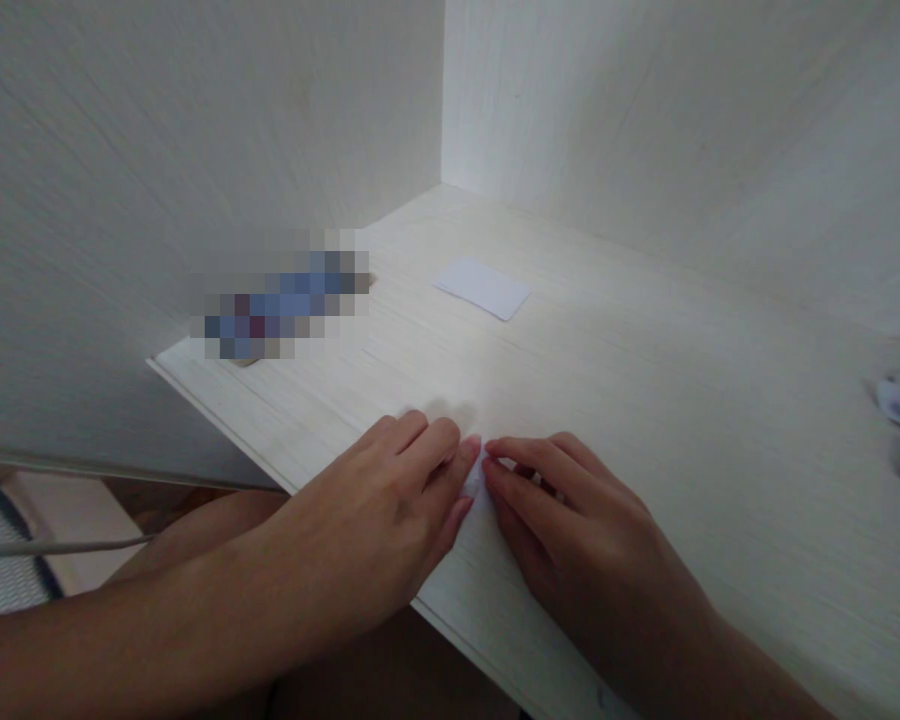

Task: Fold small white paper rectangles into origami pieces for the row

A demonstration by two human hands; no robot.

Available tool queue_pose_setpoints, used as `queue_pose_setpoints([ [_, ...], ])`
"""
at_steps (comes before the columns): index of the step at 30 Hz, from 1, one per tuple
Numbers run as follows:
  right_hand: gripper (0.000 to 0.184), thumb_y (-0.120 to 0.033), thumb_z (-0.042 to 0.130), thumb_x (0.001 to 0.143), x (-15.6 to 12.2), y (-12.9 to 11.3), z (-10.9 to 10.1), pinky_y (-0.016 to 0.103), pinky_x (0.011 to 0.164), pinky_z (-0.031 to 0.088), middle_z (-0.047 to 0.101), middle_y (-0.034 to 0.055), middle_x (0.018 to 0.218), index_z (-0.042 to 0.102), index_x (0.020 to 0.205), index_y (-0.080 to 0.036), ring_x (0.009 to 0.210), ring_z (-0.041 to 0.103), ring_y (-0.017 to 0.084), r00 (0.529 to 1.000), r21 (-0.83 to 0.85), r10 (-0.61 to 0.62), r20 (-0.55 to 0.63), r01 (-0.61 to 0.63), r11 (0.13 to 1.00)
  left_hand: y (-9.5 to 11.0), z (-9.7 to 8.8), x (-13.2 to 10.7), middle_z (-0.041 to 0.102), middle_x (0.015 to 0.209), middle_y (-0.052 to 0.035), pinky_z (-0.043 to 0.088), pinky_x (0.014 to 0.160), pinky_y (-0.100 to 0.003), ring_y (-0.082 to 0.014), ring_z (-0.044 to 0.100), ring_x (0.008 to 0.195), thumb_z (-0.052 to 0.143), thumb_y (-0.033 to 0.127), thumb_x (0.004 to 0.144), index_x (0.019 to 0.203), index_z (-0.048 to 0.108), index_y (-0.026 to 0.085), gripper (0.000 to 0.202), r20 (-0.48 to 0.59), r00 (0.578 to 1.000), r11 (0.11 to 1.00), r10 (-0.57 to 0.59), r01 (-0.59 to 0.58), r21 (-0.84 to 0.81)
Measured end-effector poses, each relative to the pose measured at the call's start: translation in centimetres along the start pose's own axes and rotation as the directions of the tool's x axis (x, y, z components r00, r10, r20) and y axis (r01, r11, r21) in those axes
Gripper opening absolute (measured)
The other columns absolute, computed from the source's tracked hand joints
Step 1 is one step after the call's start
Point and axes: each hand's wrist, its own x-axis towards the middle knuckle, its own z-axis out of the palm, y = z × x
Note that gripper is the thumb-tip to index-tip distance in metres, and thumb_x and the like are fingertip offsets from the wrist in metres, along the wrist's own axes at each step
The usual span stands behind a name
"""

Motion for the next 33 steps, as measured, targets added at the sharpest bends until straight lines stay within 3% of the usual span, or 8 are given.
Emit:
queue_pose_setpoints([
  [6,0.020,-0.005,0.056,0.099,-0.3,0.0,0.1,0.039,0.082,0.064,0.075,0.0126,0.105,0.075,0.097,-0.013,0.091,0.066,0.024,0.999,-0.002,0.031,0.013,-0.031,1.000,0.9,1.2,-1.5,0.071,0.114,-0.0171,0.056,0.081,-0.048,-0.0310,0.063,0.096,0.036,0.024,0.108,0.126,0.069,0.008,0.041,-0.170,0.985,1.000,0.007,-0.012,-0.025],
  [13,0.025,-0.002,0.054,0.098,-0.1,-0.2,0.0,0.039,0.079,0.064,0.075,0.0128,0.102,0.075,0.091,-0.013,0.086,0.065,0.023,1.000,-0.013,0.019,-0.003,-0.019,1.000,1.6,1.9,-2.1,0.073,0.123,-0.0155,0.054,0.089,-0.050,-0.0330,0.064,0.107,0.046,0.031,0.106,0.135,0.064,0.009,0.042,-0.203,0.978,0.998,-0.050,0.040,-0.054],
  [25,0.029,0.003,0.051,0.091,0.1,0.0,0.6,0.036,0.077,0.063,0.075,0.0118,0.093,0.075,0.088,-0.012,0.083,0.064,0.023,0.994,-0.103,-0.101,-0.030,0.097,0.990,1.9,2.4,-2.3,0.074,0.130,-0.0112,0.055,0.102,-0.049,-0.0290,0.067,0.118,0.054,0.045,0.103,0.134,0.065,0.014,0.045,-0.149,0.981,0.989,-0.120,0.106,-0.104],
  [29,0.029,0.003,0.053,0.089,-0.2,0.0,0.5,0.036,0.079,0.063,0.077,0.0121,0.099,0.076,0.100,-0.010,0.086,0.066,0.024,0.992,-0.148,-0.127,0.003,0.126,0.981,1.8,2.4,-1.8,0.074,0.126,-0.0125,0.055,0.106,-0.050,-0.0294,0.067,0.117,0.059,0.051,0.100,0.137,0.064,0.014,0.052,-0.111,0.988,0.988,-0.104,0.090,-0.129],
  [33,0.035,0.001,0.051,0.090,-0.1,0.1,0.4,0.038,0.082,0.064,0.079,0.0135,0.111,0.073,0.116,-0.007,0.089,0.068,0.025,0.991,-0.197,-0.132,0.022,0.134,0.971,1.8,2.1,-1.4,0.068,0.138,-0.0158,0.046,0.117,-0.055,-0.0320,0.063,0.126,0.061,0.060,0.097,0.145,0.058,0.013,0.068,0.022,0.992,0.974,-0.122,0.124,-0.191],
])
